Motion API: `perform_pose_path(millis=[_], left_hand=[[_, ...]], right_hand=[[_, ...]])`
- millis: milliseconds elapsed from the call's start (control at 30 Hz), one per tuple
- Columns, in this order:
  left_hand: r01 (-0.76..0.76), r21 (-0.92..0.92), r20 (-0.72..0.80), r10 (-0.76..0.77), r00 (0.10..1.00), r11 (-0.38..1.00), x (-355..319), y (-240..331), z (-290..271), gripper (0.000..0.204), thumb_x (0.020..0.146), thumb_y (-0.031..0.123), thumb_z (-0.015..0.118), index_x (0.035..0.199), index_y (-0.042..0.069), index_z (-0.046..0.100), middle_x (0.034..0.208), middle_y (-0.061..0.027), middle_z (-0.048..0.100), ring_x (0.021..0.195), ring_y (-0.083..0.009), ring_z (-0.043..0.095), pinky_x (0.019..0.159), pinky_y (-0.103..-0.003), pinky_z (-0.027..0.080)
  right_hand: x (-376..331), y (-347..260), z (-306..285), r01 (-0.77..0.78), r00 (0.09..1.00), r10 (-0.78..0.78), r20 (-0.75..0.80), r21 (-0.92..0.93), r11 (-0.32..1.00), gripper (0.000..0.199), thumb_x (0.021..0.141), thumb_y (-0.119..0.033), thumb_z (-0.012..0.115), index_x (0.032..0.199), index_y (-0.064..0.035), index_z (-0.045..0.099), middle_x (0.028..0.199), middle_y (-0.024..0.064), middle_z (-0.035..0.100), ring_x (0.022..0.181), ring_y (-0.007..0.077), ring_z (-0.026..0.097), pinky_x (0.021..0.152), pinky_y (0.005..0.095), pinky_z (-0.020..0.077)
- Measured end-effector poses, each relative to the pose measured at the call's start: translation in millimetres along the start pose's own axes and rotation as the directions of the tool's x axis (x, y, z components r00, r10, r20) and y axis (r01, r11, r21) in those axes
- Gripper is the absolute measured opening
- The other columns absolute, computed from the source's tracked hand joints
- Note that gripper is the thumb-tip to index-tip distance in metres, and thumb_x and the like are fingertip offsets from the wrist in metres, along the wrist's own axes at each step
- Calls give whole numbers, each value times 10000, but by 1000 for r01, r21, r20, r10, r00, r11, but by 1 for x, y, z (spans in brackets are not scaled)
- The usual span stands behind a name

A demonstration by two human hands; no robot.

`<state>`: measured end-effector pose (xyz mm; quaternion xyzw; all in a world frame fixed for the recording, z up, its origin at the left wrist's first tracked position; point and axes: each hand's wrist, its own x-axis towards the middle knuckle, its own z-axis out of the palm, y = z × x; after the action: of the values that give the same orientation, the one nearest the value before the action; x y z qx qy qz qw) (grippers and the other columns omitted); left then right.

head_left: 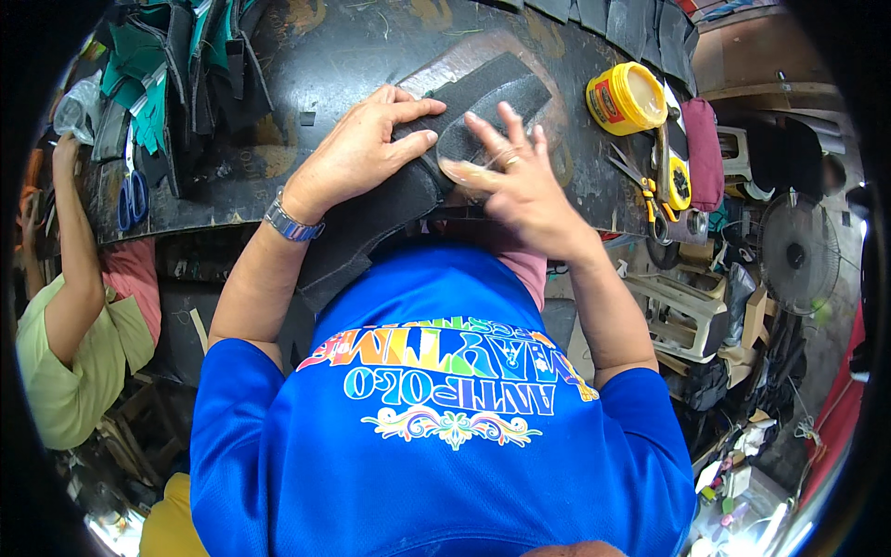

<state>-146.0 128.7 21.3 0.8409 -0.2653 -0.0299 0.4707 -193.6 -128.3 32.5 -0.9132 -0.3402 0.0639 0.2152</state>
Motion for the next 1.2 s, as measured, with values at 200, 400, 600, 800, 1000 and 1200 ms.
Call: perform_pose_path(millis=[200, 400, 600, 800, 1000, 1200], left_hand=[[53, -6, 57, -53, 997, 999, -6, 7, -5, 407, 900, 234, 667, 1268, 60, 657, 1096, -162, 611, 1059, -299, 597, 958, -367, 463], [58, 39, 18, -58, 998, 998, -10, 11, -2, 382, 905, 153, 649, 1281, 82, 655, 1096, -134, 610, 1035, -255, 598, 922, -333, 466], [68, 17, 12, -68, 998, 998, -9, 12, -2, 413, 890, 250, 651, 1251, 51, 665, 1082, -168, 606, 1058, -314, 599, 960, -379, 464], [57, 37, 1, -57, 998, 998, -9, 10, -1, 410, 892, 250, 648, 1253, 57, 663, 1089, -172, 606, 1061, -326, 600, 967, -384, 467], [58, 42, 12, -59, 998, 997, -10, 9, -1, 415, 896, 250, 650, 1266, 63, 657, 1094, -178, 604, 1076, -334, 600, 975, -391, 467], [61, 52, 5, -61, 998, 997, -11, 12, 0, 414, 903, 257, 651, 1270, 67, 654, 1113, -179, 602, 1080, -341, 599, 976, -399, 467]], right_hand=[[29, 54, -27, -233, 858, 348, -378, 318, 919, 671, 1033, -611, 255, 1434, -156, 543, 1594, 133, 344, 1532, 332, 138, 1180, 631, 12], [43, 66, -7, -277, 951, 136, -278, -569, 774, 751, 964, -675, 377, 1501, -154, 446, 1610, 111, 319, 1537, 311, 117, 1163, 685, 30], [52, 66, -10, -236, 962, 100, -254, -587, 774, 782, 938, -708, 391, 1508, -174, 437, 1620, 98, 301, 1540, 307, 108, 1164, 685, 27], [50, 45, -9, -160, 987, 125, -100, -623, 766, 784, 941, -724, 344, 1569, -255, 317, 1649, 68, 232, 1546, 287, 80, 1176, 665, 10], [43, 27, 0, -33, 998, 6, -66, -422, 906, 764, 940, -710, 377, 1543, -241, 376, 1633, 132, 256, 1540, 340, 86, 1157, 693, -10], [45, 51, -4, -222, 974, 178, -140, -435, 873, 580, 1011, -603, 350, 1544, -375, 346, 1659, 98, 192, 1543, 339, 55, 1169, 676, 4]])
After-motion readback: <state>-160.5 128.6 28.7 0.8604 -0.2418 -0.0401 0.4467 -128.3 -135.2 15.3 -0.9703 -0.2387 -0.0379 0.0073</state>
